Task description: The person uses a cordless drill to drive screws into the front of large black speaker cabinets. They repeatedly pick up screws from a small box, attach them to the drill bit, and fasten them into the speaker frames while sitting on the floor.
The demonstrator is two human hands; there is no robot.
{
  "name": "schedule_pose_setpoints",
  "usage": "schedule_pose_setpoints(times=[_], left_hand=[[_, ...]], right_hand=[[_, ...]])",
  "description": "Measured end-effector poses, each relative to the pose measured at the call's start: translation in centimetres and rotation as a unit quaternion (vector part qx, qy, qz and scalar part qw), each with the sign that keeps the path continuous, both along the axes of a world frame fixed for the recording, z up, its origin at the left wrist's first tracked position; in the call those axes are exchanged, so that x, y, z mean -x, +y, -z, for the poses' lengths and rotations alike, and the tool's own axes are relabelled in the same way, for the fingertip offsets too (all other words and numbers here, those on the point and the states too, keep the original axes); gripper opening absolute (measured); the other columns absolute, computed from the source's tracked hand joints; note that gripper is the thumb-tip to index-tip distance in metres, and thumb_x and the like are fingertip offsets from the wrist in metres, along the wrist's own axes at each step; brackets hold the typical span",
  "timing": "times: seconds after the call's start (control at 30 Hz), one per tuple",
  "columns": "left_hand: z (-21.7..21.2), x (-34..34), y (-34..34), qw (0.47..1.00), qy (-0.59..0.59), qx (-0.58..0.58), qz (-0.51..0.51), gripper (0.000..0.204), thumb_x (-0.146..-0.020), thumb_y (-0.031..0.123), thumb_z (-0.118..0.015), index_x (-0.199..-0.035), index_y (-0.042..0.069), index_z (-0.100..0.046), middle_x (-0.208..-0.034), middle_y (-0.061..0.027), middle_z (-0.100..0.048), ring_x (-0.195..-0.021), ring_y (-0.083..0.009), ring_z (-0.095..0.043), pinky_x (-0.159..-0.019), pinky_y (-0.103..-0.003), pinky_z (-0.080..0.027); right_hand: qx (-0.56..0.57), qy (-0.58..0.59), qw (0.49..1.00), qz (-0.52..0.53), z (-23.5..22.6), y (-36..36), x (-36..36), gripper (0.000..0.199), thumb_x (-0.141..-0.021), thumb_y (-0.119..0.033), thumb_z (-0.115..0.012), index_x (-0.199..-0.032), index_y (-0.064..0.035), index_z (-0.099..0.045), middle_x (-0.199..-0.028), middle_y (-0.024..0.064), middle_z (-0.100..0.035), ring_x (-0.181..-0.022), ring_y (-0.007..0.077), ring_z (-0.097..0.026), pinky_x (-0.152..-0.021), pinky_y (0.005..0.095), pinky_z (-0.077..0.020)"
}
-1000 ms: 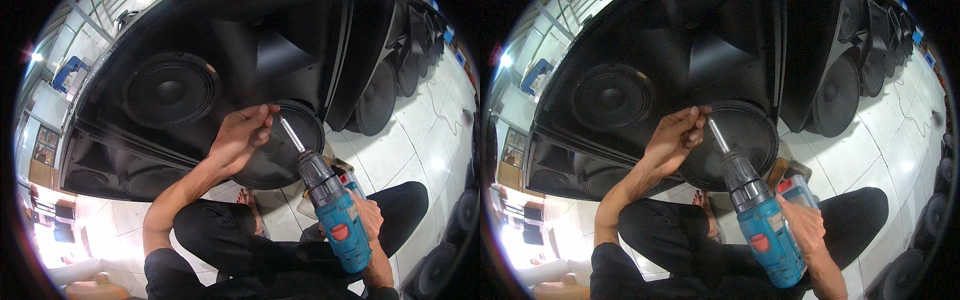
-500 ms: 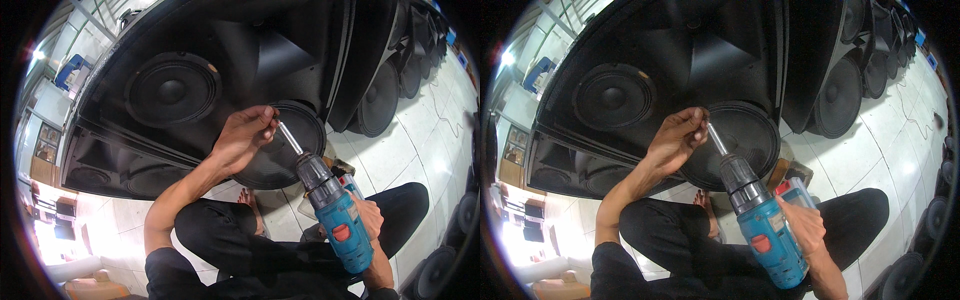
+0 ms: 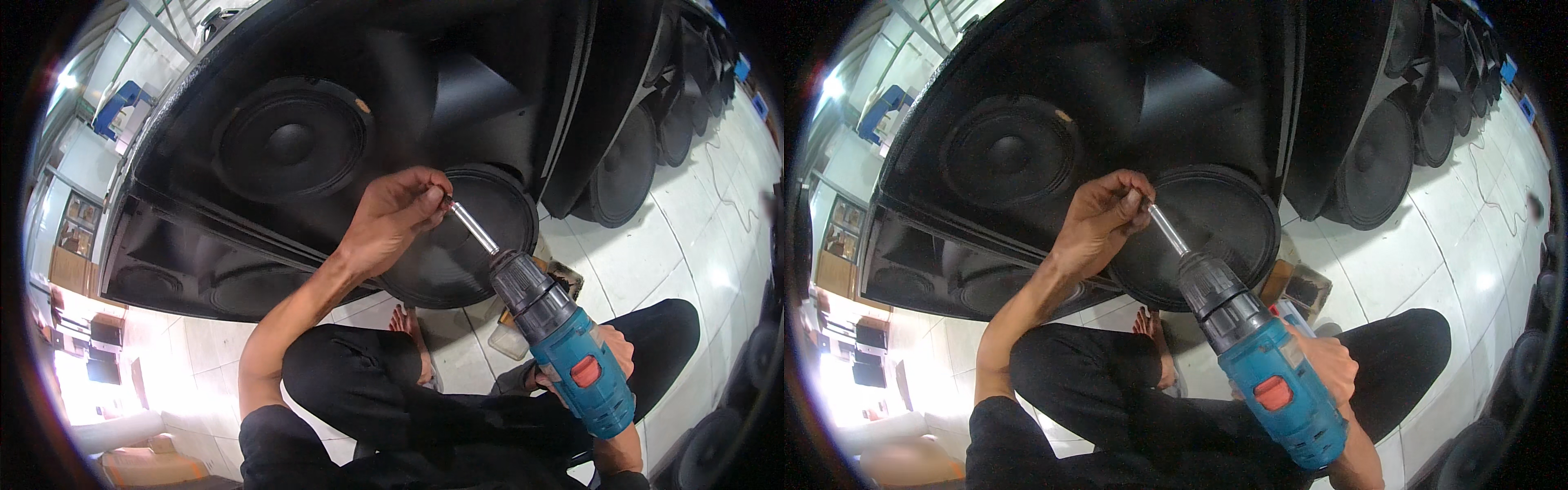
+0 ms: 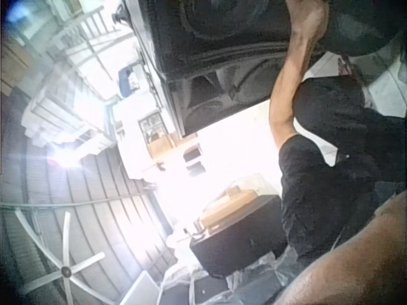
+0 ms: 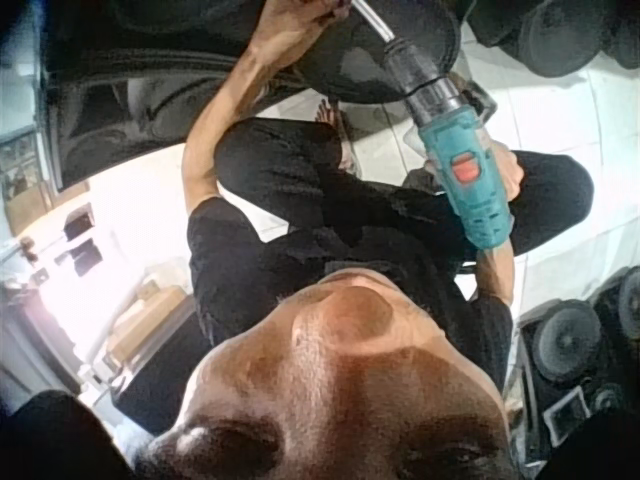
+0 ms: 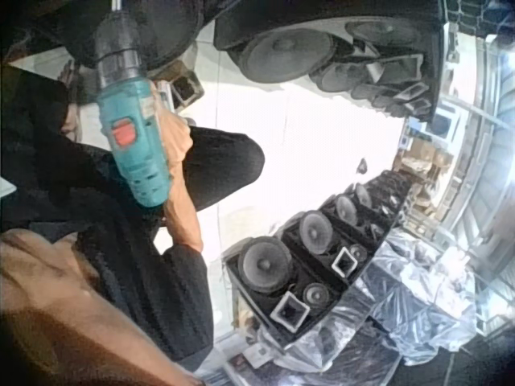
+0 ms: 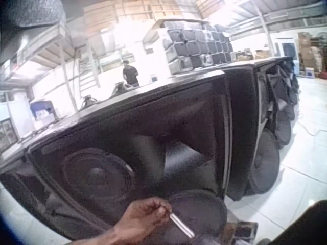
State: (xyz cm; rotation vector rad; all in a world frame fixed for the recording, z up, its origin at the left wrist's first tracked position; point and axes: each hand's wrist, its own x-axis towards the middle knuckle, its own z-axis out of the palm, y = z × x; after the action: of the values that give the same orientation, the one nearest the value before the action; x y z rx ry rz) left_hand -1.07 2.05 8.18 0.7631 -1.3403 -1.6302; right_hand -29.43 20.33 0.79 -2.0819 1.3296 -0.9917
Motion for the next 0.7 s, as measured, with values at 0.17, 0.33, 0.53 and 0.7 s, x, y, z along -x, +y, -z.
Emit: schedule_pose_setpoints(times=[0.17, 0.33, 0.53, 0.7], left_hand=[[0.4, -1.0, -0.5, 0.989, 0.096, -0.088, 0.076, 0.023, -0.094, 0.022, -0.056, -0.1, 0.0, -0.058, -0.081, -0.0014, -0.055, -0.067, -0.0073, -0.044, -0.058, -0.022, -0.035], [-0.6, -0.7, -0.3, 0.972, 0.166, -0.16, 0.035, 0.025, -0.096, 0.024, -0.054, -0.102, 0.0, -0.058, -0.076, -0.0017, -0.052, -0.065, -0.0095, -0.043, -0.06, -0.024, -0.034], [-1.5, 0.0, -0.2, 0.974, 0.147, -0.172, -0.008, 0.026, -0.1, 0.027, -0.046, -0.105, 0.004, -0.057, -0.076, 0.0022, -0.047, -0.064, -0.0075, -0.041, -0.057, -0.023, -0.033], [-1.4, -0.3, -0.4, 0.975, 0.147, -0.165, -0.032, 0.024, -0.101, 0.026, -0.042, -0.106, 0.007, -0.056, -0.076, 0.0046, -0.044, -0.065, -0.0062, -0.04, -0.059, -0.022, -0.034]], right_hand=[[-0.145, 0.004, 0.989, 0.033, -0.9, -0.9, -0.9, 0.049, -0.073, -0.025, -0.08, -0.113, -0.0064, -0.059, -0.095, -0.0016, -0.066, -0.082, 0.0093, -0.066, -0.074, 0.022, -0.0528], [0.018, 0.036, 0.997, 0.059, -2.4, -2.8, -3.2, 0.045, -0.067, -0.021, -0.084, -0.104, -0.0033, -0.066, -0.083, 0.0024, -0.069, -0.074, 0.0146, -0.069, -0.071, 0.0265, -0.0549], [0.27, 0.021, 0.962, -0.027, -3.2, -5.8, -5.2, 0.058, -0.068, -0.004, -0.075, -0.119, 0.0114, -0.053, -0.083, 0.0163, -0.068, -0.072, 0.0254, -0.069, -0.061, 0.0342, -0.055], [0.266, 0.039, 0.963, -0.028, -2.4, -6.5, -6.0, 0.059, -0.068, -0.001, -0.076, -0.12, 0.013, -0.051, -0.086, 0.0182, -0.068, -0.075, 0.0272, -0.069, -0.068, 0.0383, -0.0553]])
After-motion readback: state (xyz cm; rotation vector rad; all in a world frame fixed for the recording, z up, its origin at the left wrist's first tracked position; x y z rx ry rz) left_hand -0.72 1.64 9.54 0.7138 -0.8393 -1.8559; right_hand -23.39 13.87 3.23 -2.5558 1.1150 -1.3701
